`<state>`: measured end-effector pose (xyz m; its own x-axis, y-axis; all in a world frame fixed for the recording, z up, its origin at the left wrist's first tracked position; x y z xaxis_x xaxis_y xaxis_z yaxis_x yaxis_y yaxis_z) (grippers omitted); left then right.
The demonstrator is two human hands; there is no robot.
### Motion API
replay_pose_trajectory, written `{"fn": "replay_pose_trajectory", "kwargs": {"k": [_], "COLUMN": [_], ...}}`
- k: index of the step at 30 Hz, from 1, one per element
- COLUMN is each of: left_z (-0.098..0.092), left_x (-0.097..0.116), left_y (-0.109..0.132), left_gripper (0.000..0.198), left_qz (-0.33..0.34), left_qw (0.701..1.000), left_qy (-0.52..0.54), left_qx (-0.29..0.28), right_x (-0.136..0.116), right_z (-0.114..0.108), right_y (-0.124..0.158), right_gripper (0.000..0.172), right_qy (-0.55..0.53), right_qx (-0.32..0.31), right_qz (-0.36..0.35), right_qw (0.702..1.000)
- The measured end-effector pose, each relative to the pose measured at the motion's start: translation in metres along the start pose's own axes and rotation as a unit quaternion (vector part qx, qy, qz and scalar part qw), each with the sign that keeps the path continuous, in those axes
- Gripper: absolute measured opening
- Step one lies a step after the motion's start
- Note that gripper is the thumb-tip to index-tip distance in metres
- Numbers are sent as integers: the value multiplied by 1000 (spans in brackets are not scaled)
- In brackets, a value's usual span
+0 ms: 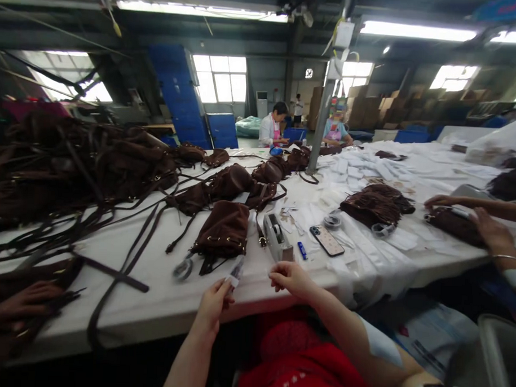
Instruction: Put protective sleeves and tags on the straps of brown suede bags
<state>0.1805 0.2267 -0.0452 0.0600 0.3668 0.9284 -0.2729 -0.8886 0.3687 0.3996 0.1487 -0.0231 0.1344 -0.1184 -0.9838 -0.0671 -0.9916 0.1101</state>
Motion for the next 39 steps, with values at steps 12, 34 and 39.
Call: {"fn": "replay_pose_trajectory", "kwargs": {"k": [12, 34, 39], "left_z": [2, -6, 13], "left_x": [-1, -14, -20], "left_y": [4, 4, 5], "left_gripper": [50, 64, 44], "left_qz": [14, 125, 237], "left_qw": [999, 981, 901], "left_qy": [26, -139, -361], "left_qx": [-19, 59, 42], "right_x": [1, 0, -53], "right_z": [79, 76, 58], "right_y": [-54, -75, -99], "right_gripper": [34, 17, 91], "right_qy": [57, 217, 232], "right_qx": [-105, 32, 115], "right_qz": [62, 23, 3], "right_qw": [991, 975, 966]}}
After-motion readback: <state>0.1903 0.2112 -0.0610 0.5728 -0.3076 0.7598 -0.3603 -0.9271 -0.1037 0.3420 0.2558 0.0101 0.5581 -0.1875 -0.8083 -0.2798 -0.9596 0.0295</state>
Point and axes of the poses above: each hand's wrist, its own y-axis away from the middle knuckle, its own z-axis out of the palm, x = y × z, the point moved 2 cm from there along -y, towards the middle knuckle, and after that the axes turned 4 degrees about -x, right-handed, at the moved point
